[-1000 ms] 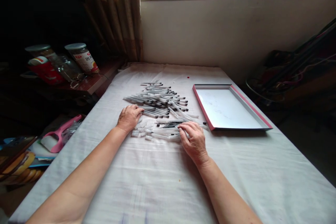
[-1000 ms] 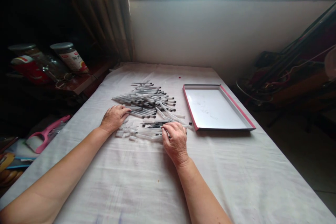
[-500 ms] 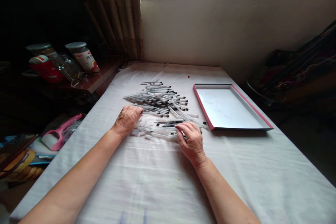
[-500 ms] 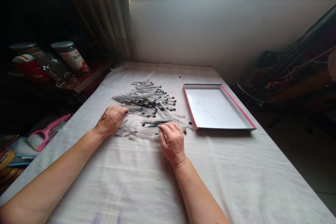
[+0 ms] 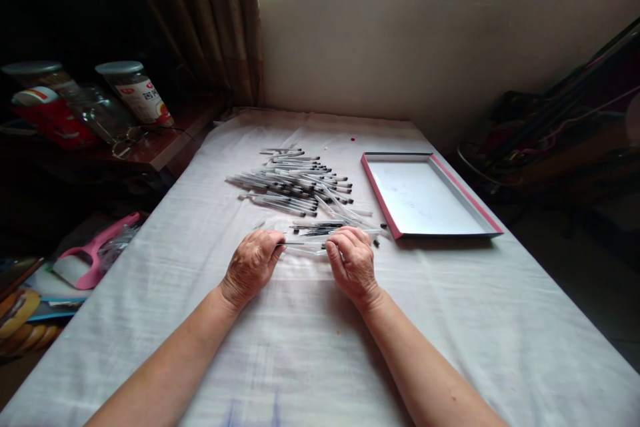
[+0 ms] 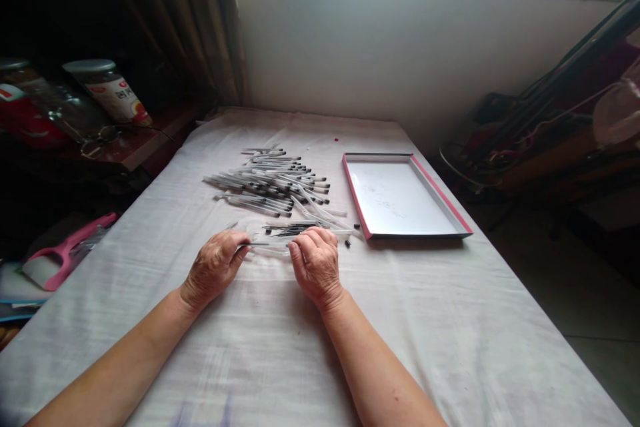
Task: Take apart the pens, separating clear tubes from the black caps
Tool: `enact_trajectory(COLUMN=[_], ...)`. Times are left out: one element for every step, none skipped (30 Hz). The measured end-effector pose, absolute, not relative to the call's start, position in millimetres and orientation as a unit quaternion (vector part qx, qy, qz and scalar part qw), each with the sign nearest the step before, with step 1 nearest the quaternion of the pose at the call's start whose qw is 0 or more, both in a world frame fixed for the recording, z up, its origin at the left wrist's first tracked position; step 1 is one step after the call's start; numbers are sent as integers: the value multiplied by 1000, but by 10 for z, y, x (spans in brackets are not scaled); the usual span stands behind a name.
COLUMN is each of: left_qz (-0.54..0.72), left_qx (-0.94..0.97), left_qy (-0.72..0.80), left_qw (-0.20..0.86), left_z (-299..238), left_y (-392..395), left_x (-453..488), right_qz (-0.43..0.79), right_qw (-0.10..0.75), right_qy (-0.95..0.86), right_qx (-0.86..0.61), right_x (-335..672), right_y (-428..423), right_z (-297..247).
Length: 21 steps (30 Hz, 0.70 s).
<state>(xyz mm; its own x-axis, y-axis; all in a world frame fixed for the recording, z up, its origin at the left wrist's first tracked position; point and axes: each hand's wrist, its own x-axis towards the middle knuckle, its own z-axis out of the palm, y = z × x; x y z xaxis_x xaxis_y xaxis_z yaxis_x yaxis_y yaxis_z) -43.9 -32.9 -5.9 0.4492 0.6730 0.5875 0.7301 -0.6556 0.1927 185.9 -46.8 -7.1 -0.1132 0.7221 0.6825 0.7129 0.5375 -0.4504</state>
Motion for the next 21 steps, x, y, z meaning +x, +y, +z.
enact_trajectory(left_qz=[-324,-325,-326,-326,-327,-328,-330,-333,-338,-342,-346,-347,-347,-344,-342,-337,-332,-327,-323,-320,-321], left_qx=[-849,-847,-847,-847,-847,-846,-846,-845,-844,-843,-841,-839,-837,-834,-831,-827,-824,-821,-818,-815,-810], left_qy=[-416,-419,-419,-420,-420,-420,-419,-418,-416,-414,-414,-416,-419,-423,-427,-431,-435,-437,-439,-441,-441], left_qw=[38,31,24,15,7,-2,-8,-14,-20,-27,-36,-49,-64,-84,-105,-126,-147,-167,-184,-199,-213], left_z=[-59,-60,-60,-59,-58,-55,-51,-46,-42,-36,-29,-20,-9,4,19,36,55,73,90,104,115], left_y=[-329,-327,-325,-322,-319,-317,-315,-314,-315,-317,-321,-326,-332,-338,-343,-347,-350,-350,-349,-348,-346], left_x=[-448,-455,-460,-462,-464,-465,-466,-467,-469,-471,-474,-479,-484,-491,-500,-509,-519,-528,-538,-546,-554], right_qz=[13,22,30,36,41,45,48,50,52,55,57,60,62,65,67,70,72,75,77,80,84], right_qw=[460,461,463,467,472,477,483,489,494,500,504,509,513,517,520,523,525,527,528,530,532], right_qy=[-746,-746,-746,-745,-745,-744,-743,-741,-740,-739,-739,-739,-740,-740,-739,-739,-738,-737,-736,-735,-731], right_qx=[-481,-480,-478,-474,-470,-466,-461,-457,-453,-448,-443,-437,-431,-426,-422,-420,-418,-416,-415,-416,-419], right_x=[1858,1858,1857,1857,1856,1855,1855,1855,1856,1857,1858,1860,1861,1862,1862,1862,1861,1861,1861,1863,1866], right_y=[-466,-464,-461,-458,-456,-455,-454,-455,-456,-458,-461,-465,-470,-476,-483,-491,-498,-504,-508,-510,-510], right_z=[-74,-78,-81,-83,-83,-80,-74,-65,-54,-42,-30,-17,-5,6,16,24,29,32,32,30,25])
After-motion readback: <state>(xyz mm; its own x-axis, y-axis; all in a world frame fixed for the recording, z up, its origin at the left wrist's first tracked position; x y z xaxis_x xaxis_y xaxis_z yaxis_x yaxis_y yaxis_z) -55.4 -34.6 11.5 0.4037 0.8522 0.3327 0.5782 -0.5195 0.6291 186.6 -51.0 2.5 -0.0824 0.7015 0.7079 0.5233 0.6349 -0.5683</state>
